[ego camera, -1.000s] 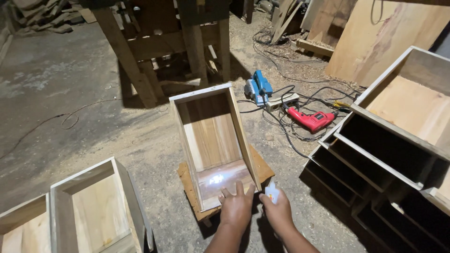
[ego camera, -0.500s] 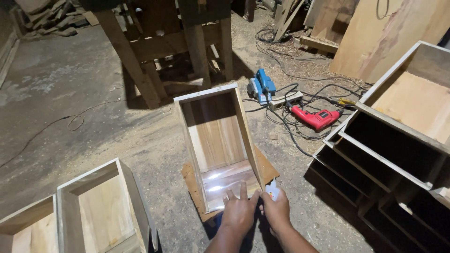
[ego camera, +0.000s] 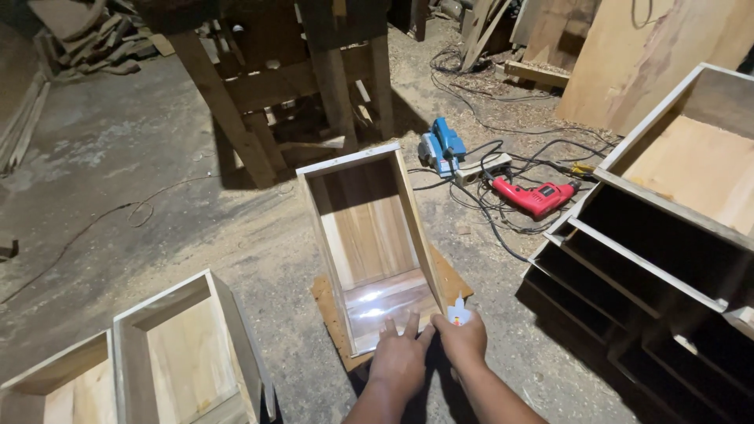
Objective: Applying glue to the joints of wooden drawers and inspecting them in a workshop environment.
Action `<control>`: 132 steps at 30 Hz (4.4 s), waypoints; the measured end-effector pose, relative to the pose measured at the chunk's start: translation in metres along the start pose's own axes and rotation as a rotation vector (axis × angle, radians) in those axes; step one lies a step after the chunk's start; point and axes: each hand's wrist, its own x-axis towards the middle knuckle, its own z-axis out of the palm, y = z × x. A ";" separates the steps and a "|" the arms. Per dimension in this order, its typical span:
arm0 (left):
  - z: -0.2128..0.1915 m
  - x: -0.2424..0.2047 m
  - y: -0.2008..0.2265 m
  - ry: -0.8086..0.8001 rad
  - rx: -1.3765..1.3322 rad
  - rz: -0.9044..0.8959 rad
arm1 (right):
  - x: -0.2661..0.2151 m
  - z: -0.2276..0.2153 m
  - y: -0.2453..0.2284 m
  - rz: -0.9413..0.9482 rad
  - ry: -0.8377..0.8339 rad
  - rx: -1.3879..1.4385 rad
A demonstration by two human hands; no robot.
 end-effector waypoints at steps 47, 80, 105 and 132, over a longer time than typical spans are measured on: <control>0.005 -0.028 -0.054 0.175 0.282 0.030 | -0.031 0.014 0.007 -0.039 0.078 -0.032; -0.022 -0.041 -0.060 0.040 0.385 0.124 | -0.020 0.005 0.002 -0.027 0.096 -0.083; -0.037 -0.035 -0.044 -0.036 0.362 0.086 | -0.031 0.014 0.004 -0.027 0.094 -0.101; -0.049 -0.034 -0.034 -0.153 0.388 0.093 | -0.028 0.008 0.001 -0.025 0.082 -0.104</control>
